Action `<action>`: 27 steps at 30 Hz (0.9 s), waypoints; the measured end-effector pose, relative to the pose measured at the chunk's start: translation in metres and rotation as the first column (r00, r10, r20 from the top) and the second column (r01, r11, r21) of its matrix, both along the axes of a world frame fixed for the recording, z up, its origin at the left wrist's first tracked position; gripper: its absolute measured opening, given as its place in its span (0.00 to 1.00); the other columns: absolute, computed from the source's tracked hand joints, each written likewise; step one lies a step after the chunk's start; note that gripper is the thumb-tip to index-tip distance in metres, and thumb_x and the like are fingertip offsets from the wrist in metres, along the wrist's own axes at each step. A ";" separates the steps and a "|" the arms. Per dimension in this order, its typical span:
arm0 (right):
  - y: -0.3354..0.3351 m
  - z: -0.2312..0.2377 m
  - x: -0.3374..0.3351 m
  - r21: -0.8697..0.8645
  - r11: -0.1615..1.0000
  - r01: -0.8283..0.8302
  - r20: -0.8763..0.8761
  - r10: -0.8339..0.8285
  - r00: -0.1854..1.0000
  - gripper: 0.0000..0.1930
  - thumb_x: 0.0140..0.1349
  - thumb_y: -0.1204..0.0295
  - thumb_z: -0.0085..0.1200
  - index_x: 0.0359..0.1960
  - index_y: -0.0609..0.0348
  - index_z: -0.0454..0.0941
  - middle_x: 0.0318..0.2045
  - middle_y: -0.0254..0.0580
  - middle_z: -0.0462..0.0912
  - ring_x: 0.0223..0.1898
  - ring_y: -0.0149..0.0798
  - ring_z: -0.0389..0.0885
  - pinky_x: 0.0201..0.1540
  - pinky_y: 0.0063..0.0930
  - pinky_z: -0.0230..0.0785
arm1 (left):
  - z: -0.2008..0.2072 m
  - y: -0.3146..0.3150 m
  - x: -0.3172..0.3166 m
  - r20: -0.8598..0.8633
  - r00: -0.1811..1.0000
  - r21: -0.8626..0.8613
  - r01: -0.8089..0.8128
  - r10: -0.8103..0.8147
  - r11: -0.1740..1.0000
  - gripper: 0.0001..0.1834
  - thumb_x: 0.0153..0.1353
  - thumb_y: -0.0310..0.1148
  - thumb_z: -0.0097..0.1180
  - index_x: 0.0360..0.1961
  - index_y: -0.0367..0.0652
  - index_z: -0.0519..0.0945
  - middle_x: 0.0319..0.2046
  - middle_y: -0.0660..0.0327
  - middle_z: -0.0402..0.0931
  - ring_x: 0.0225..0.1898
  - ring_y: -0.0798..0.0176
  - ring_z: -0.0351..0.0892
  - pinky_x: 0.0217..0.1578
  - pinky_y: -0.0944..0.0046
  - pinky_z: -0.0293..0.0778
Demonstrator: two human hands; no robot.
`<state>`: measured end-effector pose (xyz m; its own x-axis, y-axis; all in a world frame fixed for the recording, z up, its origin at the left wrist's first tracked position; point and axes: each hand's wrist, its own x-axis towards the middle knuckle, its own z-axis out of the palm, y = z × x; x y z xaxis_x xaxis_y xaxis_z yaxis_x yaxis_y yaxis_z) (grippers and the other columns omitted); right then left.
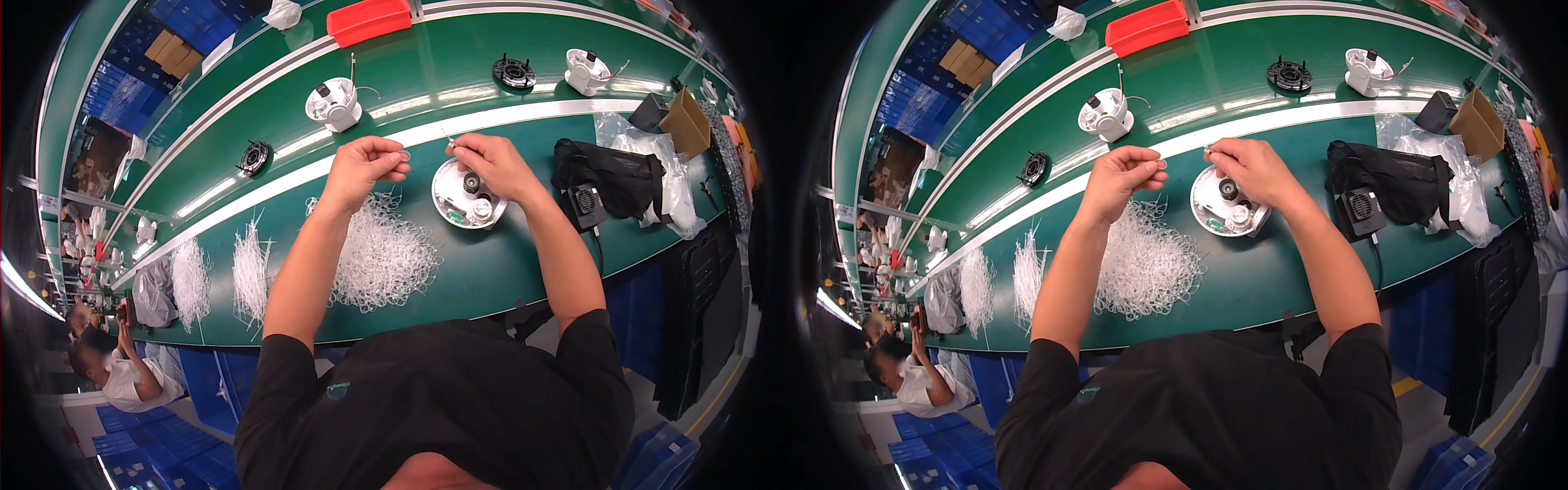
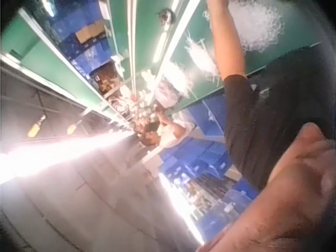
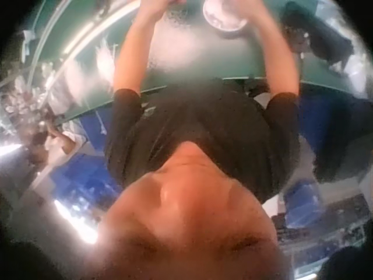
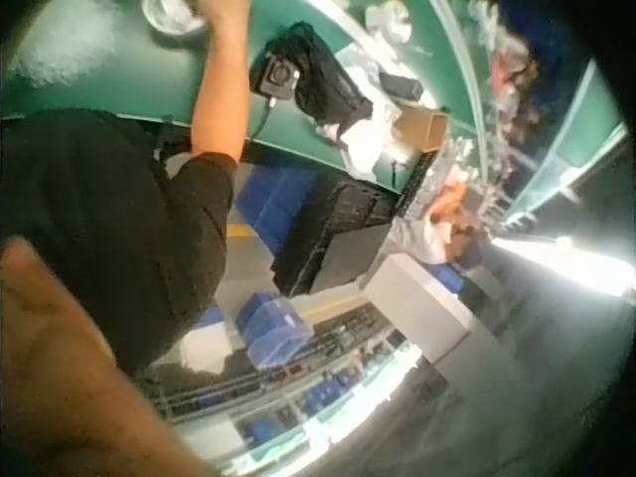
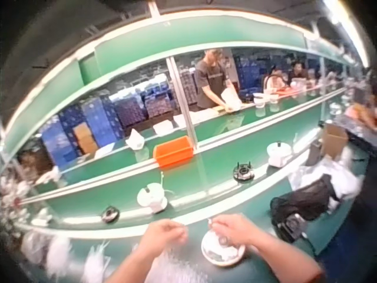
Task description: The person assembles small white electronic devices by inserting white zip ties into circular housings on a green workbench. They repeatedly pick up zip ties, thread them through the device, and place the assembled units on the table.
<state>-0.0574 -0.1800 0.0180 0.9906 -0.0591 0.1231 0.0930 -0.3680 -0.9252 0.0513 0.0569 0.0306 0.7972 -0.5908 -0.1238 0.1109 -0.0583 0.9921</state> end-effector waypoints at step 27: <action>0.005 -0.002 0.012 0.037 0.996 -0.075 0.026 0.074 0.997 0.11 0.68 0.70 0.52 0.43 0.64 0.81 0.29 0.40 0.84 0.31 0.30 0.81 0.36 0.29 0.73 | -0.021 -0.049 -0.027 0.123 0.986 0.042 -0.122 0.116 0.992 0.07 0.61 0.30 0.67 0.34 0.36 0.83 0.26 0.66 0.80 0.24 0.76 0.71 0.24 0.74 0.66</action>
<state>-0.0456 -0.1749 0.0162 0.9891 0.0096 0.1466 0.1418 -0.3237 -0.9355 0.0248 0.0077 0.0097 0.8722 -0.4867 -0.0493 -0.0001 -0.1010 0.9949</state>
